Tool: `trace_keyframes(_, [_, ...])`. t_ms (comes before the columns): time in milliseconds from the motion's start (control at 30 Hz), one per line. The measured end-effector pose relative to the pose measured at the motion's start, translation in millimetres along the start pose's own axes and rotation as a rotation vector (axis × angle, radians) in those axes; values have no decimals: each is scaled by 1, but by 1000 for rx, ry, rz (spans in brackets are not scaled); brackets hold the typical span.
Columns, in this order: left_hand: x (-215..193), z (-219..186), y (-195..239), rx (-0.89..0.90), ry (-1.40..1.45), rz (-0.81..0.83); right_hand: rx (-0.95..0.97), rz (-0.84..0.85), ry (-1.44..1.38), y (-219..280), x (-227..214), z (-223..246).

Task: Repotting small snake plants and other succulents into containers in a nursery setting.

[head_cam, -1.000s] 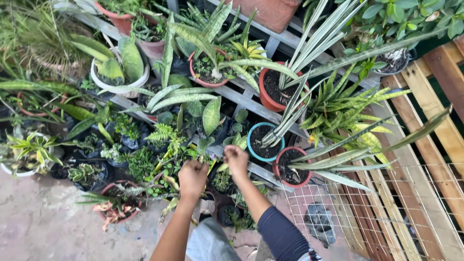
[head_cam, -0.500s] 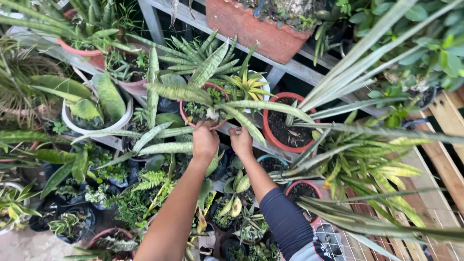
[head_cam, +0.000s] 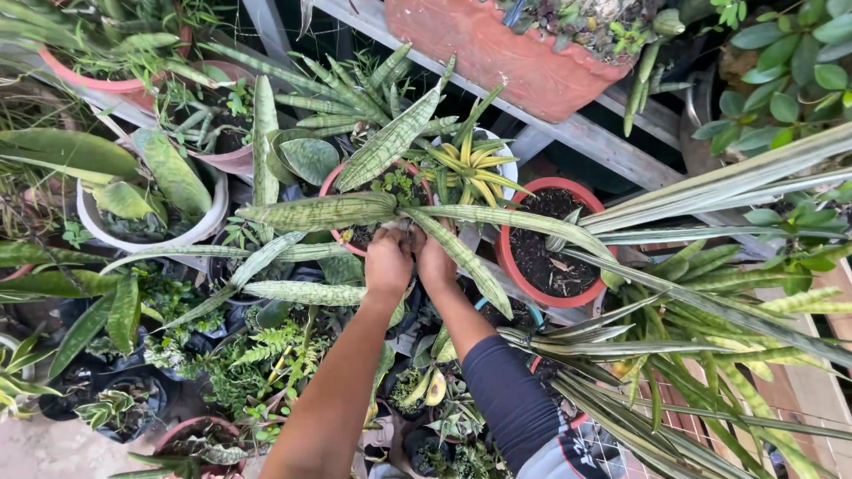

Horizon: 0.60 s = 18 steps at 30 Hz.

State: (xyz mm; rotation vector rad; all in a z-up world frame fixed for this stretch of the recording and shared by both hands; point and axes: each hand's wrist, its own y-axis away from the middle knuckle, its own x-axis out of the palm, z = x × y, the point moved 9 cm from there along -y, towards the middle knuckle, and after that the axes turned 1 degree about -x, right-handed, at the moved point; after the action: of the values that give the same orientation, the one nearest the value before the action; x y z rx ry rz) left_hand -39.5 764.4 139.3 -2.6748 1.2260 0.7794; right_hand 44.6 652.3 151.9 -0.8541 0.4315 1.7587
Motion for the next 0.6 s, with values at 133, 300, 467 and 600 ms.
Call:
trace_keyframes(133, [-4, 8, 1, 62, -29, 64, 60, 22, -191, -2, 8, -12])
trace_keyframes(300, [-43, 11, -5, 213, -43, -14, -140, -44, -37, -4, 2, -23])
trace_keyframes(467, [-78, 5, -25, 347, -205, -182, -65, 10, -153, -7, -3, -38])
trace_keyframes(600, [-49, 20, -43, 187, -560, 129, 178, 179, -543, -8, 17, -59])
